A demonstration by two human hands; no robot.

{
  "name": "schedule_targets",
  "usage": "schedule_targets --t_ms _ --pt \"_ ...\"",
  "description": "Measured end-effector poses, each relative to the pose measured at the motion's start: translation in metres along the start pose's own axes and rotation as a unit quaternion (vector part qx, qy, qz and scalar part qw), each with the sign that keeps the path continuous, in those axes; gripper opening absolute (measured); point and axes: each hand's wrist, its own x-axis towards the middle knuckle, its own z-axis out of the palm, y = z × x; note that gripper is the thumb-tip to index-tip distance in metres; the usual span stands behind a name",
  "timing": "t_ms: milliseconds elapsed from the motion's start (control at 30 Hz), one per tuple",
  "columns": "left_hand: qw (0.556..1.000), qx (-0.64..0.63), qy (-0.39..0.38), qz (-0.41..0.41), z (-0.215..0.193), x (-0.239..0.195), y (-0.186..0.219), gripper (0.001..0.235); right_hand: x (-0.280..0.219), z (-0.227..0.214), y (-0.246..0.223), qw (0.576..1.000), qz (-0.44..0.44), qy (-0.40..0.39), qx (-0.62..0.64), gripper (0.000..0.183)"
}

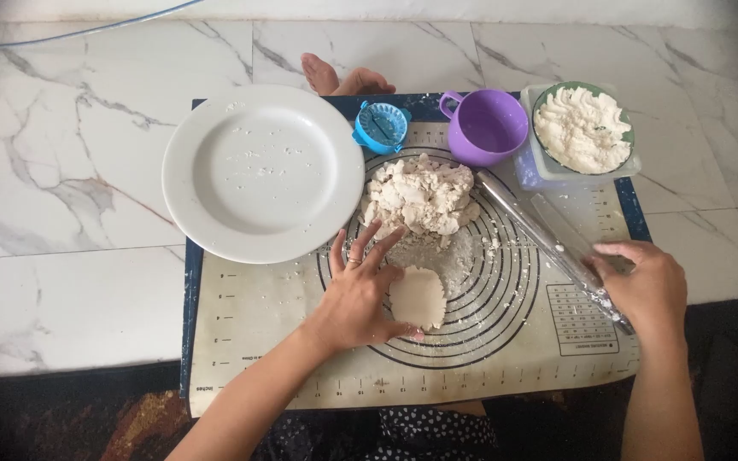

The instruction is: The person is using a blue plastic mold to shape pieces of white dough into small pastries or dumplings.

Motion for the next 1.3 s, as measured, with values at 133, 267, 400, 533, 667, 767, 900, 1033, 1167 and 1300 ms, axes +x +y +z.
schedule_targets --t_ms 133,267,400,533,667,767,900,1033,1167,1300 --pt "1.000 0.004 0.003 -0.001 0.000 -0.001 -0.002 0.078 0.001 0.006 0.007 0.999 -0.023 0.025 0.025 0.023" --pt "0.999 0.043 -0.012 0.012 0.003 -0.003 -0.005 0.096 -0.014 0.011 0.006 0.995 -0.050 0.080 0.029 0.013" --pt "0.997 0.074 0.022 0.014 0.005 -0.001 -0.004 0.126 -0.036 0.024 -0.005 0.952 -0.219 0.213 -0.011 0.021" --pt "0.997 0.033 -0.046 -0.046 -0.001 0.002 0.000 0.123 -0.061 0.038 -0.044 0.953 -0.233 0.110 0.158 0.023" --pt "0.996 0.048 -0.066 -0.041 0.000 0.001 -0.003 0.123 -0.062 0.032 -0.059 0.958 -0.255 0.014 0.131 0.014" --pt "0.995 0.043 -0.078 -0.043 0.000 0.000 -0.004 0.122 -0.057 0.032 -0.064 0.960 -0.258 -0.023 0.104 0.010" --pt "0.995 0.038 -0.079 -0.046 0.004 0.001 -0.003 0.121 -0.047 0.032 -0.075 0.958 -0.263 -0.074 0.085 0.016" --pt "0.994 0.035 -0.093 -0.039 0.007 0.002 -0.004 0.120 -0.035 0.029 -0.081 0.952 -0.277 -0.092 0.093 0.024" --pt "0.994 0.034 -0.100 -0.041 0.001 0.003 0.004 0.116 -0.032 0.031 -0.079 0.938 -0.298 -0.131 0.118 0.026" --pt "0.993 0.034 -0.109 -0.043 -0.001 0.006 0.007 0.110 -0.038 0.015 -0.086 0.927 -0.323 -0.150 0.120 0.026"
